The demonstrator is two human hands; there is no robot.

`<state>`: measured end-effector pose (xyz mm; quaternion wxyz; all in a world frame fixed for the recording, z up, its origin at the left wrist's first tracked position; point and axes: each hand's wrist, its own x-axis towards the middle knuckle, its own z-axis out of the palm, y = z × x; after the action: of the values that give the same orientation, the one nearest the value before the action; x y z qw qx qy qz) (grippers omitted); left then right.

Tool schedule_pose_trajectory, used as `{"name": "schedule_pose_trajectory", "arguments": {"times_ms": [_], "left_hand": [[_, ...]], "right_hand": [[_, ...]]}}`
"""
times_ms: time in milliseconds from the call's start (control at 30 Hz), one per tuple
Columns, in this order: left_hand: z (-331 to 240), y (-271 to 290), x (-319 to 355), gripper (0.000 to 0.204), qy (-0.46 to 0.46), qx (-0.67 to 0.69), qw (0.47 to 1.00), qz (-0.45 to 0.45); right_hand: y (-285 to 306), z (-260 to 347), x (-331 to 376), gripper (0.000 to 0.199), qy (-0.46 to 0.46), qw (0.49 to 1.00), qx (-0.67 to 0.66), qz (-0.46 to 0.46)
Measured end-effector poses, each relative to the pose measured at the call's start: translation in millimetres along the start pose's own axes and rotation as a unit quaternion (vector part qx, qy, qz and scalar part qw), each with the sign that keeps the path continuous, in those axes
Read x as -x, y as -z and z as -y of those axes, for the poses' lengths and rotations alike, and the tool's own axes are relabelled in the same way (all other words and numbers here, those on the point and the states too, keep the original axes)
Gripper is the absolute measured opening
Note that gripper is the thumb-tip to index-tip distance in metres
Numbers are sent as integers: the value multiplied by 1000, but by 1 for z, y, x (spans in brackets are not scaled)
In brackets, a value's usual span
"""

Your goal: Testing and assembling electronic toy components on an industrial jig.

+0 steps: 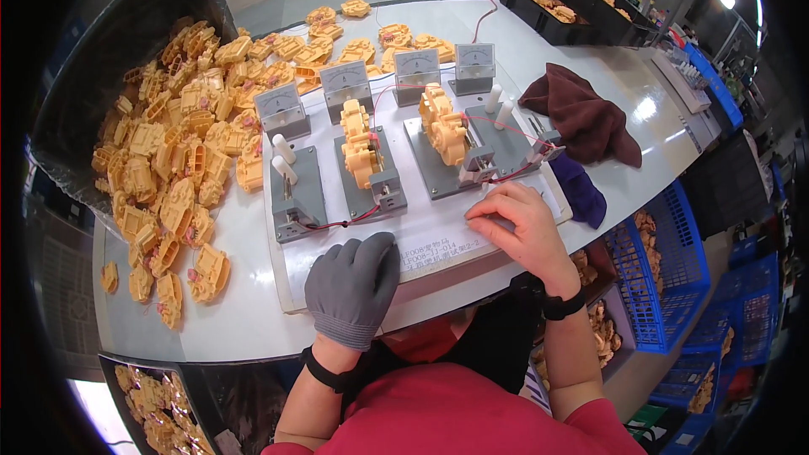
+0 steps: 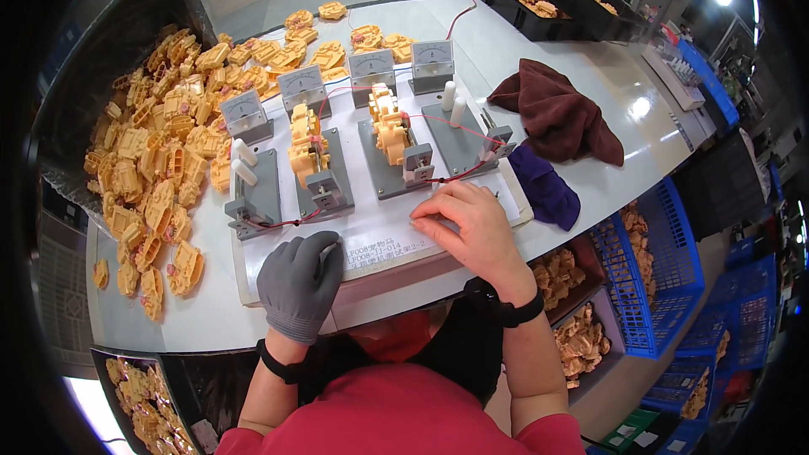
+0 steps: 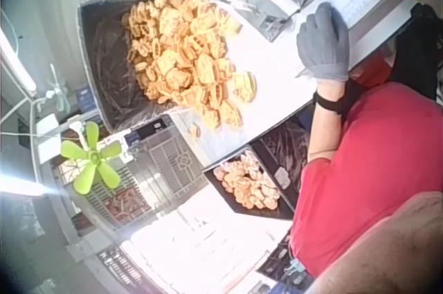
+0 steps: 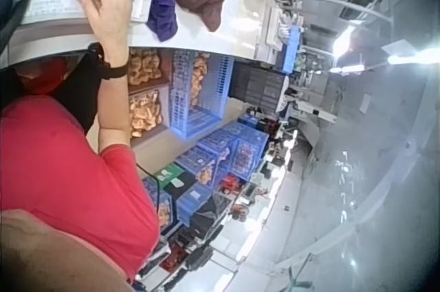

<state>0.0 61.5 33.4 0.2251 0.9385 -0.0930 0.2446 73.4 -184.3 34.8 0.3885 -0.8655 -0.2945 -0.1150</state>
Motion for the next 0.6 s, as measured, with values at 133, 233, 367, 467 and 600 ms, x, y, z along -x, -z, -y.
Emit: {"name": "schedule_pose_trajectory", "arguments": {"times_ms": [133,233,367,467,600], "left_hand": [[-1,1,0,11,1,4,1000,-1],[-1,1,0,11,3,5,1000,1],[1,0,1,11,5,5,1000,2],[4,-2,1,13,-12,2,1000,-8],[4,-3,1,14,-15,1,1000,-12]], "right_hand": [[1,2,0,10,-2,1000,7,3],[1,2,-1,9,-1,1000,10,3],[-1,2,-1,8,-2,1000,2,-2],[0,2,-1,8,3,1000,3,-7],[2,3,-1,8,3,1000,8,3]]}}
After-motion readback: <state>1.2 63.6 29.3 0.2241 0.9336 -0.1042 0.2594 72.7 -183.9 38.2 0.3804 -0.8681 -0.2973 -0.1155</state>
